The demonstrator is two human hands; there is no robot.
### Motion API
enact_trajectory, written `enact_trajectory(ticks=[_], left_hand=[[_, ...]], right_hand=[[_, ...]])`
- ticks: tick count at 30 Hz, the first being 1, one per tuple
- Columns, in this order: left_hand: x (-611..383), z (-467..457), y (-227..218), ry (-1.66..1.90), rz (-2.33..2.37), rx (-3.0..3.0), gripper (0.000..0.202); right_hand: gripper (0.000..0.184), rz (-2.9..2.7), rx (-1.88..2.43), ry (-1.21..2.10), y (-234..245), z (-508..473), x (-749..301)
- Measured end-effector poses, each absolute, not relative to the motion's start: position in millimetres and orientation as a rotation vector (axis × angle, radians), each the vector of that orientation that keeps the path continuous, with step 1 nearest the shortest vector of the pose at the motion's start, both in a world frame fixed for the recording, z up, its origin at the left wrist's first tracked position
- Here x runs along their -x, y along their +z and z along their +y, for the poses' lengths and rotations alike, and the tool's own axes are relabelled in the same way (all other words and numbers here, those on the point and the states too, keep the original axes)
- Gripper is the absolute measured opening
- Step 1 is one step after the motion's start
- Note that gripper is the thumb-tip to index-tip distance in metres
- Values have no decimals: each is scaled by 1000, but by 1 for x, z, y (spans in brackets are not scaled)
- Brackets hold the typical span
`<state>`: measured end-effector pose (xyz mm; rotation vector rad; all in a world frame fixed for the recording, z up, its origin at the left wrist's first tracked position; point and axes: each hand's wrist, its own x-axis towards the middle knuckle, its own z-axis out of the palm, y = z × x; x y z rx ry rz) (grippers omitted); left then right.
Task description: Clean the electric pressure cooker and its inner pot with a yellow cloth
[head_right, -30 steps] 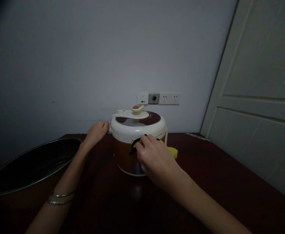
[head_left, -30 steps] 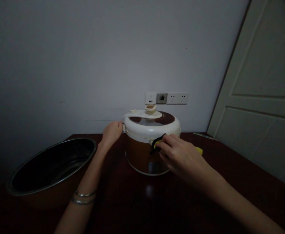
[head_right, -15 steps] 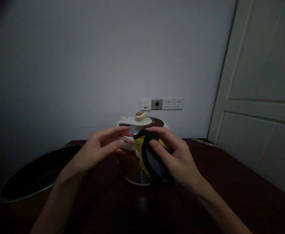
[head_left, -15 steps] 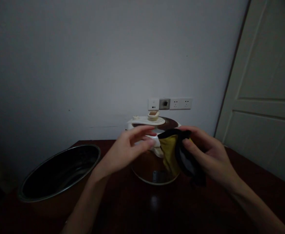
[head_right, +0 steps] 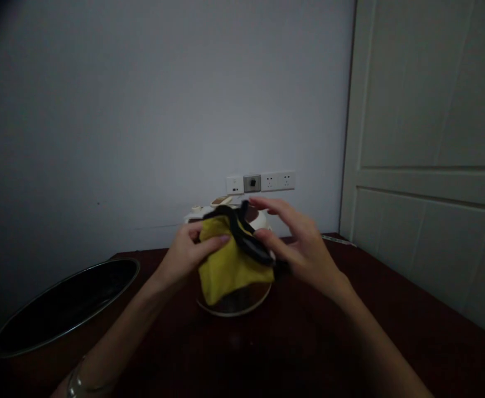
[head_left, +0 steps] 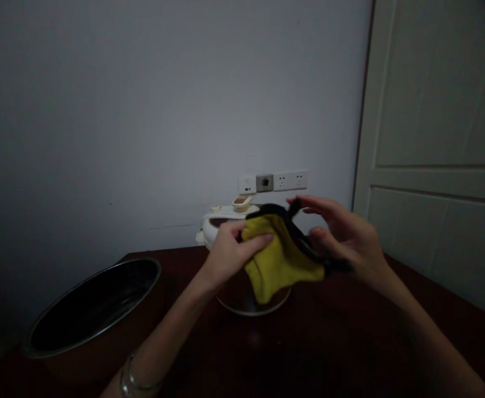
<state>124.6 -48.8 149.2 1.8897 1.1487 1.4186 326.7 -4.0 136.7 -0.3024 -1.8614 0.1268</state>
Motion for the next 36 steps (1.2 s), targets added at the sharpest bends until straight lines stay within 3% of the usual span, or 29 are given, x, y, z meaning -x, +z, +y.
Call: enact_trajectory(ticks=[3, 6, 10, 16, 23, 28, 30, 34, 36], left_hand=[[-98, -47, 182, 1694, 1568, -2142, 19], [-80, -41, 203, 1357, 1917, -2596, 16], [-84, -29, 199, 588, 1703, -2938, 26], [-105, -18, 181, 429, 1296, -3115, 42], [-119, 9, 180, 282, 1116, -3044, 41], [-136, 34, 189, 266, 1109, -2980, 38], [-144, 44, 187, 160, 1081, -3059, 31], [-168, 63, 175, -71, 1138, -3229, 60], [-181, 69, 168, -180, 1186, -3322, 64]], right_hand=[[29, -1614, 366, 132, 146, 4, -352], [25, -1414, 403, 77, 149, 16, -371], [22, -1420, 491, -17, 146, 34, -382], [26, -1582, 636, -47, 129, 73, -378], [39, -1729, 848, 428, 73, 143, -356], [26, -1839, 812, 647, 35, 159, -330], [30, -1892, 767, 752, 26, 159, -324], [43, -1962, 716, 931, 20, 160, -326], [45, -1981, 700, 981, 20, 162, -329]])
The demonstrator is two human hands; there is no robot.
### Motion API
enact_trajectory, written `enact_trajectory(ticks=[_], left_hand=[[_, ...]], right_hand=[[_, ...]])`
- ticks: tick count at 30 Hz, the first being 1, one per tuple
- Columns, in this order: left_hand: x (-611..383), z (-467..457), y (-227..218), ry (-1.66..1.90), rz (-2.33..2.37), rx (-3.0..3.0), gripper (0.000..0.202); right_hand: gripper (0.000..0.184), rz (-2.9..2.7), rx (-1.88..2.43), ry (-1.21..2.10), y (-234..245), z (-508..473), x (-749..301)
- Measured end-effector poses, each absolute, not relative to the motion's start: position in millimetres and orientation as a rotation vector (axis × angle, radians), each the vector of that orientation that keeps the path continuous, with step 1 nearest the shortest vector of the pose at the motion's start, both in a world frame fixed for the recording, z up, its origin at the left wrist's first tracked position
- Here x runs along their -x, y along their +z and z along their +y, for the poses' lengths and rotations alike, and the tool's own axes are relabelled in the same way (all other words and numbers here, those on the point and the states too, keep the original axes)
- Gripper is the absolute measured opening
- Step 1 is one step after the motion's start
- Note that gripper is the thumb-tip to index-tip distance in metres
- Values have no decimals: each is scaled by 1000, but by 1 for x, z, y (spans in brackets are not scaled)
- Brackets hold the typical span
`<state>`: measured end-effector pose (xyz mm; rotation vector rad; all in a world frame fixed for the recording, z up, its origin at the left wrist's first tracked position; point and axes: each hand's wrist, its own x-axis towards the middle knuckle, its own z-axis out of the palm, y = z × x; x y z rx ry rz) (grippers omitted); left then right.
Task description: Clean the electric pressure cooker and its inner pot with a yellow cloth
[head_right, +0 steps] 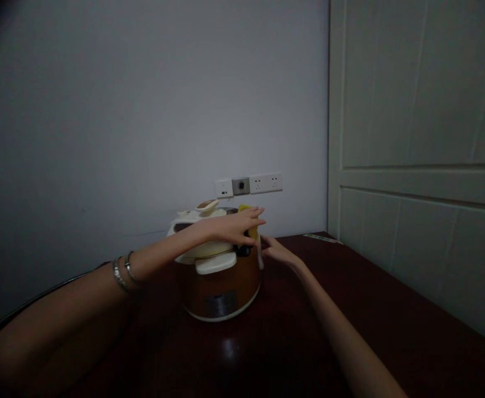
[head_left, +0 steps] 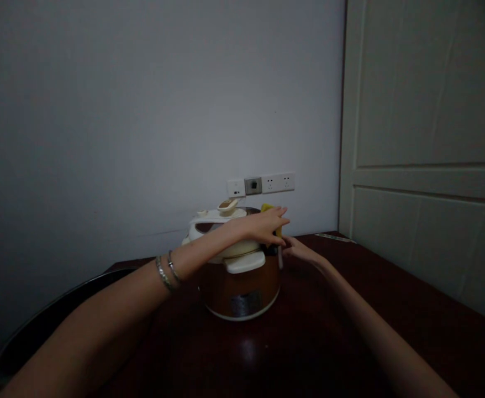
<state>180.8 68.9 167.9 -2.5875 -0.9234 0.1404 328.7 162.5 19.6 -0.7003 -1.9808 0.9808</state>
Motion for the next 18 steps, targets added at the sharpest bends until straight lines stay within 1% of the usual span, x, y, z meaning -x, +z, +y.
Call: enact_trajectory(ticks=[3, 6, 8, 11, 15, 18], left_hand=[[-192, 69, 161, 169, -951, 2434, 64], [-184, 60, 163, 105, -1076, 2398, 67], [-168, 52, 168, 25, -1106, 2453, 62], [-138, 38, 176, -91, -1075, 2593, 50], [-102, 16, 177, -248, -1057, 2767, 52], [-76, -1, 170, -351, -1077, 2818, 54]], right_hand=[[49, -1995, 692, 1023, 18, 165, -331], [53, -2013, 678, 1057, 17, 166, -330], [56, -2022, 661, 1080, 17, 164, -330], [59, -2030, 638, 1118, 19, 160, -330], [60, -2047, 646, 1094, 22, 156, -331], [62, -2056, 658, 1080, 23, 155, -331]])
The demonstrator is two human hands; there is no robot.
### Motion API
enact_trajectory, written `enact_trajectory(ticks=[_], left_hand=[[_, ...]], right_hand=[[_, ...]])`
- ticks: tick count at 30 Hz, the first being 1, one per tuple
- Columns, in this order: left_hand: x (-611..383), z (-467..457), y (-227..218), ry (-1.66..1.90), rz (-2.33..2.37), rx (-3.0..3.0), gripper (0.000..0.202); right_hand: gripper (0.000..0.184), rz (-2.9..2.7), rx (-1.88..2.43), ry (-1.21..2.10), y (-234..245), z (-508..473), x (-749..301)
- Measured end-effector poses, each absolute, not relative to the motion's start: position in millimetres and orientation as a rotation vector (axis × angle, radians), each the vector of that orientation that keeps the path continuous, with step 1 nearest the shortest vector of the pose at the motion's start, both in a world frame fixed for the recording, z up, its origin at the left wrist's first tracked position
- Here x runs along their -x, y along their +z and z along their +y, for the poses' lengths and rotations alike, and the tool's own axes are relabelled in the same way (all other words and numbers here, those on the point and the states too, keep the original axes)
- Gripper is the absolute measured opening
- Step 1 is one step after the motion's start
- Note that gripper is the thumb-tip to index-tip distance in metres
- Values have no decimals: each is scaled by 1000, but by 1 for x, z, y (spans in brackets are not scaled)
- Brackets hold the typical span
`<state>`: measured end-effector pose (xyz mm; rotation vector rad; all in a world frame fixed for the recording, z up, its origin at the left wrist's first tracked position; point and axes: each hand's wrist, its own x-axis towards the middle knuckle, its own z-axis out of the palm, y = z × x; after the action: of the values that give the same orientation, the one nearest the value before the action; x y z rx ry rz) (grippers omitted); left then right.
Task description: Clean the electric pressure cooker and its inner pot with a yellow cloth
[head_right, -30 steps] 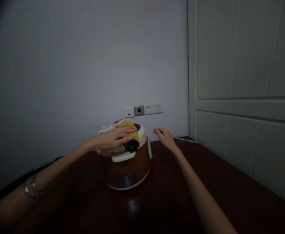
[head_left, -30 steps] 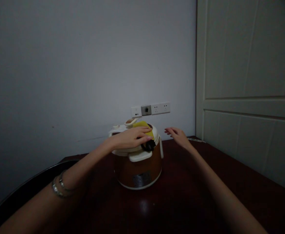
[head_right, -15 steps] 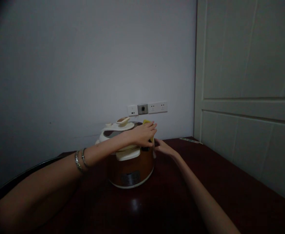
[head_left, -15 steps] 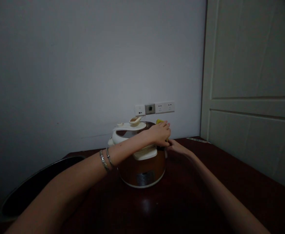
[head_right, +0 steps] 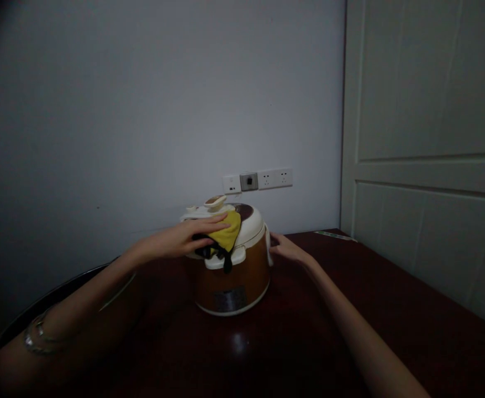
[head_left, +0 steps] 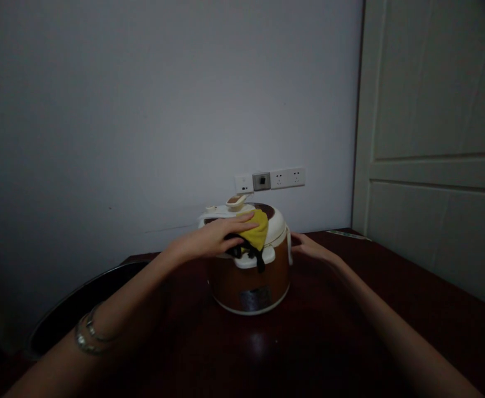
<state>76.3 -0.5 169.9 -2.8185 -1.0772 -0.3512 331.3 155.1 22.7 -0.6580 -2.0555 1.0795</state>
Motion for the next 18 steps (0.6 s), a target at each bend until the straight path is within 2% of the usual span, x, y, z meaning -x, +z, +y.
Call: enact_trajectory(ticks=[9, 15, 18], left_hand=[[15, -19, 111, -739, -1187, 2475, 54], [-29, 2, 123, -697, -860, 2520, 51], [-52, 7, 131, -744, -845, 2575, 48]], right_hand=[[58, -2081, 738, 1021, 17, 163, -332], [60, -2085, 806, 965, 12, 166, -331], [61, -2097, 815, 925, 14, 165, -331]])
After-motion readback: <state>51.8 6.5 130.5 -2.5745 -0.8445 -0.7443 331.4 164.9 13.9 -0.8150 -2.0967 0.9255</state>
